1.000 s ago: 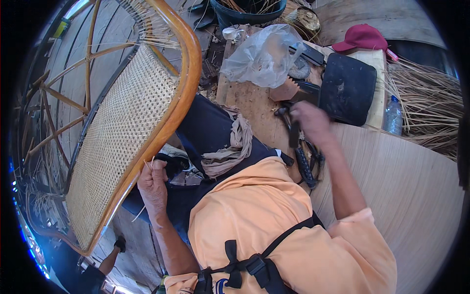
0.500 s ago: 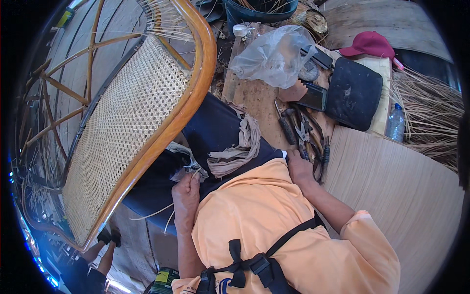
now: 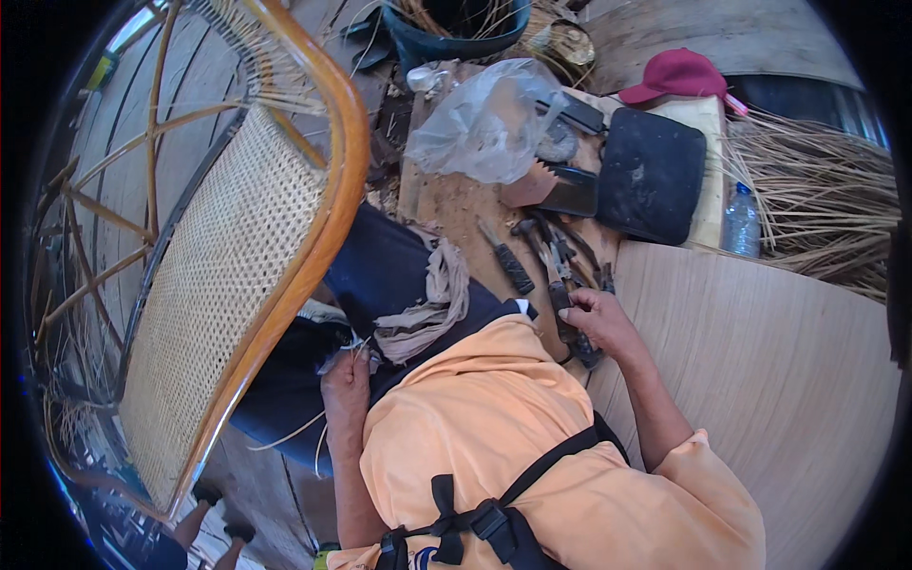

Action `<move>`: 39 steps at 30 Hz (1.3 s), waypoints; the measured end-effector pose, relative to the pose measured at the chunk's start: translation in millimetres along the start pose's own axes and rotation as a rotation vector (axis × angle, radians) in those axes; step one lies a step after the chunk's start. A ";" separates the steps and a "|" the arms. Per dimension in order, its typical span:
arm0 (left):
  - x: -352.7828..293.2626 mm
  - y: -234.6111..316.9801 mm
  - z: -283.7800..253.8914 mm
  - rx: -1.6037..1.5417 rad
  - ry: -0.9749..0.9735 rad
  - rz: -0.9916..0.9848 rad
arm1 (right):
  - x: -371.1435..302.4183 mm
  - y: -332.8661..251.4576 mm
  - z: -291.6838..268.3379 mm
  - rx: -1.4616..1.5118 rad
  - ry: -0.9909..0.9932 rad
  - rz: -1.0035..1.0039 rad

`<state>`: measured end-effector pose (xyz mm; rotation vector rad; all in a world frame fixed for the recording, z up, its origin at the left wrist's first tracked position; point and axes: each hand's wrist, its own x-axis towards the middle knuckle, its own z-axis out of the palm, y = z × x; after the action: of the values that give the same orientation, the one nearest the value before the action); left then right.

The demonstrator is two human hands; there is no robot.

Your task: Weaving and repairing the seat and frame of a rattan chair.

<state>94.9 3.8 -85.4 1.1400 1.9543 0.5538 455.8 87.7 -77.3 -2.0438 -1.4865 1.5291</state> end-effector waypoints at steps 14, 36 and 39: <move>2.7 -9.7 8.4 0.016 -0.037 0.019 | 10.7 -33.1 -209.5 -0.413 0.852 0.007; -3.0 -3.8 2.6 -0.113 0.076 0.001 | 113.1 48.9 -227.0 -0.397 0.894 -0.289; -15.6 22.7 -26.7 -0.007 0.395 0.191 | 93.7 -11.7 -166.2 -0.365 1.091 -0.479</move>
<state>89.7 2.2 -47.4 1.2964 2.1799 0.9470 579.4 231.4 -52.5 -1.9001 -1.5735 -0.1041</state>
